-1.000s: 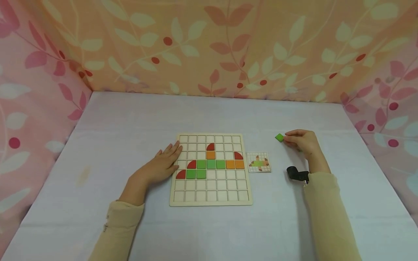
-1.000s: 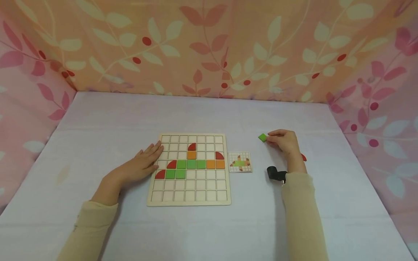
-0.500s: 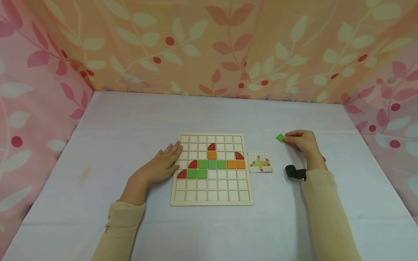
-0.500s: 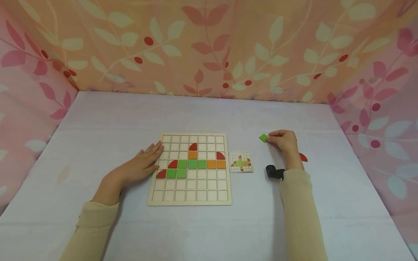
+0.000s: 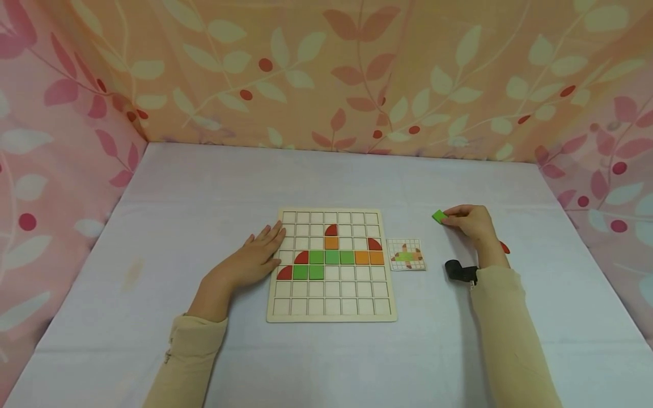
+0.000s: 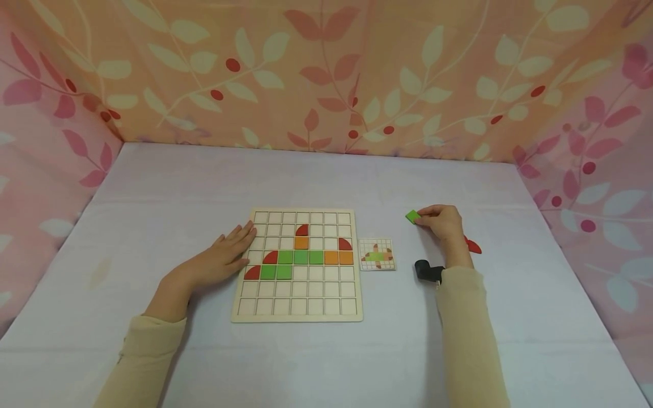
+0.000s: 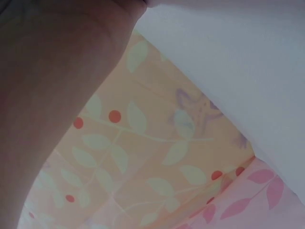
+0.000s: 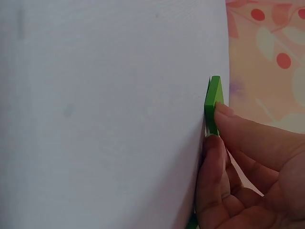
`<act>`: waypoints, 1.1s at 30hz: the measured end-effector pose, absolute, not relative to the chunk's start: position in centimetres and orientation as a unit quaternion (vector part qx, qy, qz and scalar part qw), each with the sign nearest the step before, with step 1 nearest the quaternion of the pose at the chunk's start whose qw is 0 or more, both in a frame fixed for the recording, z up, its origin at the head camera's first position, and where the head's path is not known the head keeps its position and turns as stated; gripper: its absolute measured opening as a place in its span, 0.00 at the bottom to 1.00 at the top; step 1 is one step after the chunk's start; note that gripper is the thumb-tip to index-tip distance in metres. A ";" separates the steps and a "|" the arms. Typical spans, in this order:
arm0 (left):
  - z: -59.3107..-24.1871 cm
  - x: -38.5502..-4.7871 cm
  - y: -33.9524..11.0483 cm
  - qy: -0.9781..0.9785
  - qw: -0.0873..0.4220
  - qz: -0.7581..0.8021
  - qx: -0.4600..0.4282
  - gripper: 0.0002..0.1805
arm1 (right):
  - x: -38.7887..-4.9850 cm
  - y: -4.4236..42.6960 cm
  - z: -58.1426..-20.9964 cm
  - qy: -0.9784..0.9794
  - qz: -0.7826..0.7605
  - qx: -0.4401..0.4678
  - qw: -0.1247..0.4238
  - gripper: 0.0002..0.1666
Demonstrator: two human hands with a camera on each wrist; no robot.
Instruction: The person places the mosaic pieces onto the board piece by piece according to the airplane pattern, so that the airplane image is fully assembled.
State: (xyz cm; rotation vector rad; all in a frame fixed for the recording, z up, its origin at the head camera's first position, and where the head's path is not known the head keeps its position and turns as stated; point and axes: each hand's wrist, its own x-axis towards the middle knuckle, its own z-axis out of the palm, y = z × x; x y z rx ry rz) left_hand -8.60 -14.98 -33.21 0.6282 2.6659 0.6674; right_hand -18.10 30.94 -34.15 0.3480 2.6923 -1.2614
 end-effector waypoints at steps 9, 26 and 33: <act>-33.4 -8.6 -15.0 0.933 0.160 0.237 0.219 0.34 | -17.7 30.7 -33.9 0.902 -0.417 0.100 0.058 0.20; -33.6 -8.7 -14.9 0.934 0.154 0.229 0.229 0.33 | -16.4 29.8 -33.3 0.868 -0.483 0.113 0.035 0.23; -33.6 -8.8 -14.9 0.937 0.161 0.222 0.215 0.34 | -15.2 28.1 -32.4 0.787 -0.606 0.112 0.005 0.05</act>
